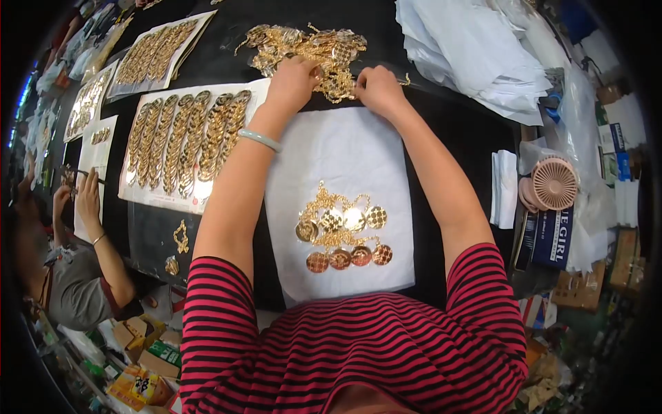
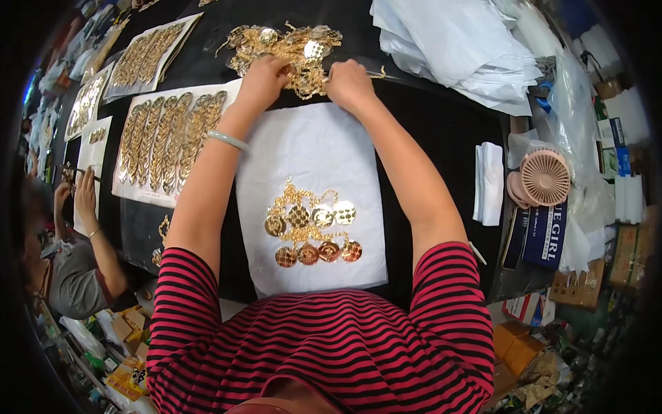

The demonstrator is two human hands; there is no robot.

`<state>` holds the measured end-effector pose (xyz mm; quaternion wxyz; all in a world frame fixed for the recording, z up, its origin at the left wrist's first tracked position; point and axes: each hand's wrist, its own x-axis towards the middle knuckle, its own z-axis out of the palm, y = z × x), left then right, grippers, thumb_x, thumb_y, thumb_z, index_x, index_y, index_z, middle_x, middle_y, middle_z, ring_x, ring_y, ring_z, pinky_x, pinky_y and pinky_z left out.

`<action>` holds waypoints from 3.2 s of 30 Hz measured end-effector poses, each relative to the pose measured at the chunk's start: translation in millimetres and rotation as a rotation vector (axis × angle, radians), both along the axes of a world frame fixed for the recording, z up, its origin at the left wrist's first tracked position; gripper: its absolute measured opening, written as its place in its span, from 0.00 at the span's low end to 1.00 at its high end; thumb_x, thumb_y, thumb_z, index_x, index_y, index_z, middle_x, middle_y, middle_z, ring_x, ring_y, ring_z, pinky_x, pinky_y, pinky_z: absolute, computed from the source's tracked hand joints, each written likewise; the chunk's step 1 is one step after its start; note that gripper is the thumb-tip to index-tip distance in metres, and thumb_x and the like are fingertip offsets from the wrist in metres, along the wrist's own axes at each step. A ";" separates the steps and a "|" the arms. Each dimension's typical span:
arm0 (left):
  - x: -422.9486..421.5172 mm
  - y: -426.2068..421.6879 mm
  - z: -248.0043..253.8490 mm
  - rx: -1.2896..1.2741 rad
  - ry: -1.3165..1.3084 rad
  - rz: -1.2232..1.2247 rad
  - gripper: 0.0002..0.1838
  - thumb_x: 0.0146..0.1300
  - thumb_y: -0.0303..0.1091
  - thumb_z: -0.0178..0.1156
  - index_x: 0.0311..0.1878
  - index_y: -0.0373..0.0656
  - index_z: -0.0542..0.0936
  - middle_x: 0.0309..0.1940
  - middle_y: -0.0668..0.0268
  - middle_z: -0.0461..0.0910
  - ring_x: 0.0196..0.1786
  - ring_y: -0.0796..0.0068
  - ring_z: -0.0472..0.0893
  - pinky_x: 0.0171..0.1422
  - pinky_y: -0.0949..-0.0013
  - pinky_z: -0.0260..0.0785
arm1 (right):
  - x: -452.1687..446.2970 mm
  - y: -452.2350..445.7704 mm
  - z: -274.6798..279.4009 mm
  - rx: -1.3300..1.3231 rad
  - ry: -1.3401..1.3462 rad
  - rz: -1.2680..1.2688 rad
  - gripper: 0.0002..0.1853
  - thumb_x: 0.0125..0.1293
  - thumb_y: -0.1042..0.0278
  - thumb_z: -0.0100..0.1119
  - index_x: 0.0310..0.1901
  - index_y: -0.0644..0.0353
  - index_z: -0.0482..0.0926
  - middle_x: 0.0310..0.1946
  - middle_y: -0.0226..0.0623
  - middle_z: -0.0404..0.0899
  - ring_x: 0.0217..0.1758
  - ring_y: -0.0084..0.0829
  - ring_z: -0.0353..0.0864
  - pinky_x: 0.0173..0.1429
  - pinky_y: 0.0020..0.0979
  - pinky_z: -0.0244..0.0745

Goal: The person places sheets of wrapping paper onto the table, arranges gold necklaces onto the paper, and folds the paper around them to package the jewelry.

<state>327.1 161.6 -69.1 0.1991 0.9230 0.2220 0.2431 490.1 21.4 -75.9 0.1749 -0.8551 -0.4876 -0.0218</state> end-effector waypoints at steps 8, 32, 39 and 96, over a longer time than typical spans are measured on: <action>12.3 10.0 7.8 -0.024 0.236 -0.028 0.15 0.58 0.34 0.64 0.48 0.41 0.82 0.42 0.50 0.80 0.48 0.48 0.79 0.54 0.54 0.73 | 13.7 -7.4 30.2 0.211 0.799 0.016 0.08 0.55 0.70 0.68 0.33 0.62 0.79 0.24 0.32 0.78 0.23 0.23 0.73 0.28 0.27 0.68; 9.0 11.5 6.5 0.089 0.311 -0.016 0.14 0.55 0.37 0.66 0.44 0.45 0.80 0.35 0.51 0.82 0.42 0.50 0.82 0.48 0.55 0.75 | -7.0 -18.8 139.1 1.010 1.497 0.101 0.08 0.57 0.73 0.60 0.21 0.61 0.76 0.18 0.35 0.79 0.28 0.26 0.84 0.32 0.32 0.79; 6.8 -2.0 43.1 0.058 0.378 0.060 0.11 0.56 0.32 0.64 0.42 0.41 0.81 0.28 0.58 0.83 0.34 0.65 0.83 0.40 0.65 0.74 | -45.1 -38.3 74.6 0.538 1.577 0.093 0.05 0.69 0.73 0.55 0.43 0.62 0.74 0.38 0.41 0.82 0.43 0.34 0.86 0.40 0.28 0.83; -165.1 -170.1 22.3 -0.159 -0.044 0.006 0.13 0.60 0.26 0.62 0.49 0.38 0.80 0.49 0.54 0.80 0.50 0.53 0.81 0.53 0.59 0.74 | -98.6 -110.4 20.1 0.102 0.914 -0.081 0.11 0.55 0.63 0.67 0.31 0.64 0.82 0.24 0.35 0.83 0.27 0.28 0.82 0.34 0.29 0.76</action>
